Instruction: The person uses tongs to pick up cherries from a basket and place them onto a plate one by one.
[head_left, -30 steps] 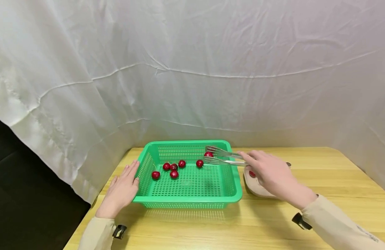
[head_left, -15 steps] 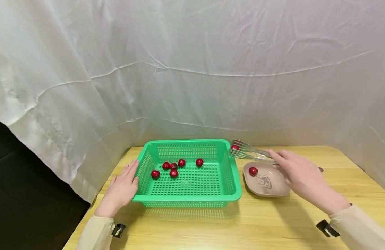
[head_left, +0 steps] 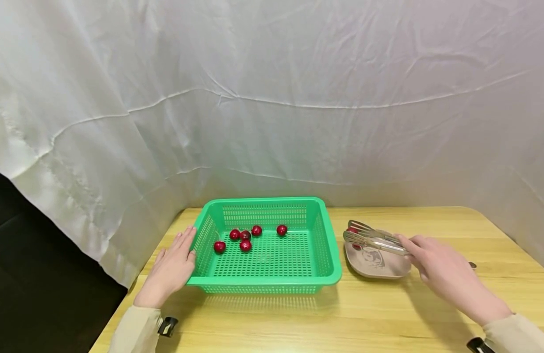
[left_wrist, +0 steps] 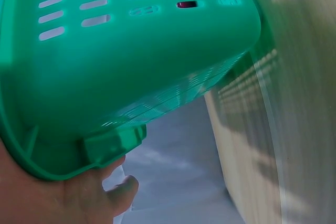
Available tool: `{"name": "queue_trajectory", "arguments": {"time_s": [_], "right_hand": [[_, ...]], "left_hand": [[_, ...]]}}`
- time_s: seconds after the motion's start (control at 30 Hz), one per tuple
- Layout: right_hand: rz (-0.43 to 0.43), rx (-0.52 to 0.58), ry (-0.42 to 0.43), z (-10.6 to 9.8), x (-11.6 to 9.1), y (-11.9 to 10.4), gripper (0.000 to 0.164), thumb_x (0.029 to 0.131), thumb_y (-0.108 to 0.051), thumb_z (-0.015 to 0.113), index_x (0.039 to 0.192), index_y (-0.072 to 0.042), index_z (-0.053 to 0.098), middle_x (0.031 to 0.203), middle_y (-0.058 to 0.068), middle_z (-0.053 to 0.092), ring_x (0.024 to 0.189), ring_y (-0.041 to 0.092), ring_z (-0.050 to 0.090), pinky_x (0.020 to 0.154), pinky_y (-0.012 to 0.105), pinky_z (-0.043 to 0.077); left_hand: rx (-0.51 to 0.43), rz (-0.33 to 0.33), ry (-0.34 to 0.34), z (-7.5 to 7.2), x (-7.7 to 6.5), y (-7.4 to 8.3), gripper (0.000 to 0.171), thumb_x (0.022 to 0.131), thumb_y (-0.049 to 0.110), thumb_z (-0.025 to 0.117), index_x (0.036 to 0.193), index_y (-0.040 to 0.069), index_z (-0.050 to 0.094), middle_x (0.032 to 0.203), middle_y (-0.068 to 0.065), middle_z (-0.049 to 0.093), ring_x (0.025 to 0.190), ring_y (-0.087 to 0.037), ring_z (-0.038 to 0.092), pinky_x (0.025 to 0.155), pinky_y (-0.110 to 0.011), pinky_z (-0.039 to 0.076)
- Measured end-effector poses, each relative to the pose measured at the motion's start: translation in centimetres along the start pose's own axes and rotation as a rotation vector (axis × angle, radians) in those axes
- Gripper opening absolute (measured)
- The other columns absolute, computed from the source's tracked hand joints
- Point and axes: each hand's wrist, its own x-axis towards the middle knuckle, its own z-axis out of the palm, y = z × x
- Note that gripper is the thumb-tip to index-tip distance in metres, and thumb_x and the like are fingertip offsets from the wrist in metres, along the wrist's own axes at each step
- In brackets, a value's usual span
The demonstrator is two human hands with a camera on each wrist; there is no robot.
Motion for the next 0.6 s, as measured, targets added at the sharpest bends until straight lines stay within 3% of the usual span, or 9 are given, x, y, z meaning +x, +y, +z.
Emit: {"name": "queue_trajectory", "arguments": {"time_s": [0.27, 0.6], "right_hand": [[0.048, 0.037, -0.070, 1.5, -1.0, 0.6, 0.062, 0.078, -0.004, 0.077, 0.137, -0.003, 0.057, 0.087, -0.007, 0.058, 0.064, 0.008, 0.046, 0.048, 0.025, 0.036], [0.075, 0.041, -0.103, 1.7, -0.9, 0.3, 0.063, 0.082, -0.008, 0.076, 0.140, -0.001, 0.053, 0.092, -0.001, 0.060, 0.066, 0.010, 0.049, 0.051, 0.027, 0.040]], "left_hand": [[-0.004, -0.002, 0.002, 0.0, 0.0, 0.1, 0.057, 0.105, 0.020, 0.033, 0.158, 0.007, 0.016, 0.163, -0.014, 0.012, 0.147, -0.040, 0.011, 0.110, -0.071, 0.007], [-0.005, -0.003, 0.003, 0.0, 0.0, 0.1, 0.057, 0.105, 0.020, 0.033, 0.158, 0.007, 0.016, 0.163, -0.013, 0.012, 0.147, -0.039, 0.011, 0.110, -0.071, 0.008]]}}
